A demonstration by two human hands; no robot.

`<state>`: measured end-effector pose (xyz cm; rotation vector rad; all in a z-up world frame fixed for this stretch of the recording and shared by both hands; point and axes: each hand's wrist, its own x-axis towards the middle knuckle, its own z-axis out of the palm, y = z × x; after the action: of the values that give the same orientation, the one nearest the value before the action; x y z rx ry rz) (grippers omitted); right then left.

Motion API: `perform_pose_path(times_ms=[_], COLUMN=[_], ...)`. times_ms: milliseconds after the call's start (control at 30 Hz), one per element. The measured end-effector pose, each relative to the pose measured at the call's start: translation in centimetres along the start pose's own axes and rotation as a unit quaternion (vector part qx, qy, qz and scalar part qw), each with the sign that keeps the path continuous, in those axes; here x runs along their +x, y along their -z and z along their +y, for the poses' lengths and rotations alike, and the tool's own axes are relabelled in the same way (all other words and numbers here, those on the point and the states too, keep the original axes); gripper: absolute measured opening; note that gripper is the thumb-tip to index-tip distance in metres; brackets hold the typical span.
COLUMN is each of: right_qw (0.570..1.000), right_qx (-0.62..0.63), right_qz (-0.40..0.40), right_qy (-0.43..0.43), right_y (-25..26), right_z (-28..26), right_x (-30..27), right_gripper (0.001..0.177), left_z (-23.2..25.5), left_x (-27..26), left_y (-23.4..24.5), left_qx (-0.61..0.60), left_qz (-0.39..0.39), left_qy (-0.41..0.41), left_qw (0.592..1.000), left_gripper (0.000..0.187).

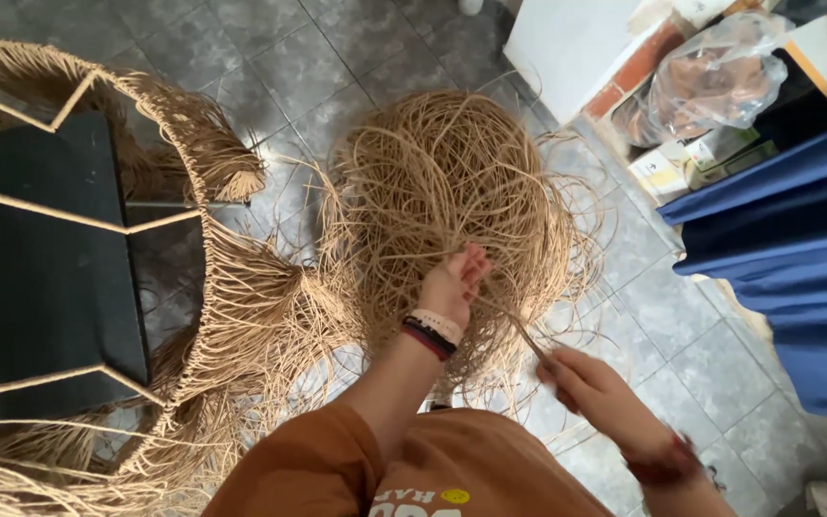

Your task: Weaving and tying straw strands onto a circular frame to create a piece of furniture or decor

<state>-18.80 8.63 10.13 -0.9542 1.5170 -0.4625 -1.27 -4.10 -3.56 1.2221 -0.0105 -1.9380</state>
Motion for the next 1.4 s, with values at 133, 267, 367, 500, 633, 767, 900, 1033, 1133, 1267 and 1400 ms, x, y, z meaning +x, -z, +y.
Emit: perform_pose_path(times_ms=[133,267,367,500,633,767,900,1033,1133,1267,1400], right_qw=[0.993,0.987,0.992,1.0,0.991,0.989,0.998,0.994,0.998,0.996,0.999], right_qx=[-0.074,-0.102,-0.12,0.008,0.089,0.116,-0.019,-0.029,0.015,0.006,0.007], right_qz=[0.05,0.078,0.021,-0.021,-0.003,0.06,-0.051,-0.107,-0.042,-0.014,0.005], right_qy=[0.08,0.095,0.03,0.0,0.105,0.069,0.01,-0.001,0.035,0.083,0.036], right_y=[-3.1,-1.9,0.6,0.3,-3.3,-3.1,1.8,0.8,-1.5,-1.5,-0.1], right_z=[-1.7,1.6,2.6,0.0,-0.5,2.0,2.1,-0.8,-0.9,-1.0,0.9], right_x=[6.6,7.9,1.9,0.1,7.2,8.1,0.5,0.3,5.4,5.0,2.1], right_gripper=[0.029,0.028,0.032,0.032,0.029,0.025,0.04,0.032,0.029,0.036,0.031], left_z=[-4.5,-2.5,0.7,0.8,-3.0,-0.5,4.1,3.2,1.7,0.2,1.9], left_x=[0.9,-1.0,-1.2,-3.6,-2.2,-2.4,-4.0,-6.1,-7.6,-8.1,-10.8], left_y=[-0.9,-0.8,0.6,-1.0,-1.3,-0.9,-1.9,-3.0,-4.3,-2.2,-1.3], left_qx=[0.072,0.07,0.022,0.054,0.094,0.149,0.062,0.142,0.186,0.158,0.068], left_qz=[0.0,0.055,0.066,0.054,0.031,0.043,0.111,0.062,0.031,0.073,0.065], left_qy=[-0.029,-0.013,-0.01,-0.035,-0.047,-0.031,0.009,-0.013,-0.001,0.003,0.064], left_qw=[0.997,0.996,0.998,0.996,0.994,0.987,0.992,0.988,0.982,0.985,0.994], left_gripper=[0.017,0.025,0.024,0.022,0.017,0.022,0.026,0.026,0.02,0.021,0.019])
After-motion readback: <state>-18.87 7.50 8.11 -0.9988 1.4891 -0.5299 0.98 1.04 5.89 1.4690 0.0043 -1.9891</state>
